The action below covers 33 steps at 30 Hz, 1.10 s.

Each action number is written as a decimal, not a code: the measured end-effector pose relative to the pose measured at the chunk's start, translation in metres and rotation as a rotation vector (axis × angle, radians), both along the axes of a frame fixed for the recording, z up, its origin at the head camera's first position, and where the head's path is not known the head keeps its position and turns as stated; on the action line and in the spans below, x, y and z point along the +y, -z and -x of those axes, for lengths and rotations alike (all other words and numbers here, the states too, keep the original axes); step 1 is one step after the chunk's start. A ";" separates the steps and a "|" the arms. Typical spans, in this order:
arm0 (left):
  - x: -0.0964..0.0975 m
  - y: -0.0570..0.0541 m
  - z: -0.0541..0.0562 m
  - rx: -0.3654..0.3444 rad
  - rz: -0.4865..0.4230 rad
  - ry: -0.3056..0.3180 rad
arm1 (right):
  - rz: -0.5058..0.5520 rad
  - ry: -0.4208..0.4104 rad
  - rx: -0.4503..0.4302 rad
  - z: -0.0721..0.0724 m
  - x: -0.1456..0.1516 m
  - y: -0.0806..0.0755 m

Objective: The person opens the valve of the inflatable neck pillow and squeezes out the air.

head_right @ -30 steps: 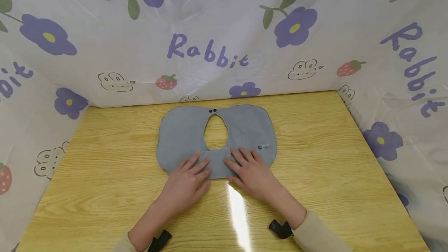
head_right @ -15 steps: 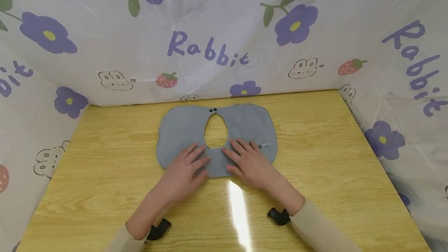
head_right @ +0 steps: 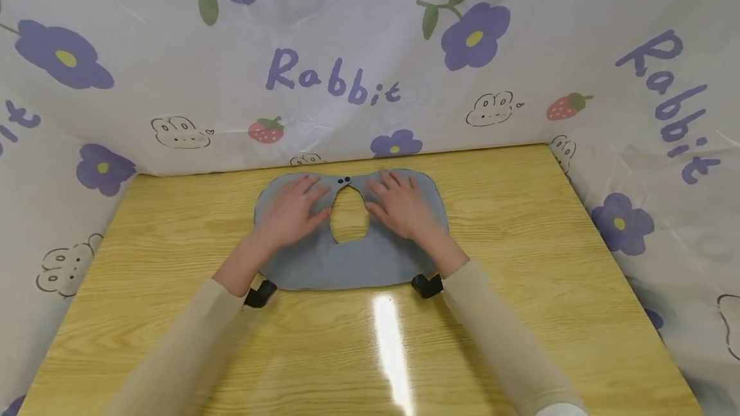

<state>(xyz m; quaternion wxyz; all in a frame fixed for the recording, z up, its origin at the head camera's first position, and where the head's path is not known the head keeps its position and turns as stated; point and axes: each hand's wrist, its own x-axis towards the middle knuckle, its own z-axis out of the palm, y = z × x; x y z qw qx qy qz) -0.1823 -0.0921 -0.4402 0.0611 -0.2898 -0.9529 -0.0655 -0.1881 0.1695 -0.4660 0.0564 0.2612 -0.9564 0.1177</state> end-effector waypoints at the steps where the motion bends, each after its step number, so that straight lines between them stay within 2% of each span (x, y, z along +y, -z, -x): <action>1: -0.001 0.000 0.007 -0.021 0.019 -0.022 | 0.001 0.020 -0.013 0.007 0.002 -0.002; 6: -0.004 0.005 0.032 -0.142 0.113 -0.120 | -0.020 0.101 -0.059 0.035 0.012 -0.009; 9: -0.003 0.009 0.041 -0.194 0.149 -0.137 | -0.062 0.114 -0.092 0.043 0.014 -0.006; 12: -0.001 0.013 0.046 -0.227 0.161 -0.129 | -0.113 0.100 -0.135 0.044 0.012 0.001; 19: -0.002 0.022 0.046 -0.276 0.130 -0.158 | -0.225 0.119 -0.193 0.040 0.004 0.009; 33: -0.005 0.027 0.046 -0.285 0.119 -0.169 | -0.293 0.154 -0.189 0.039 0.003 0.016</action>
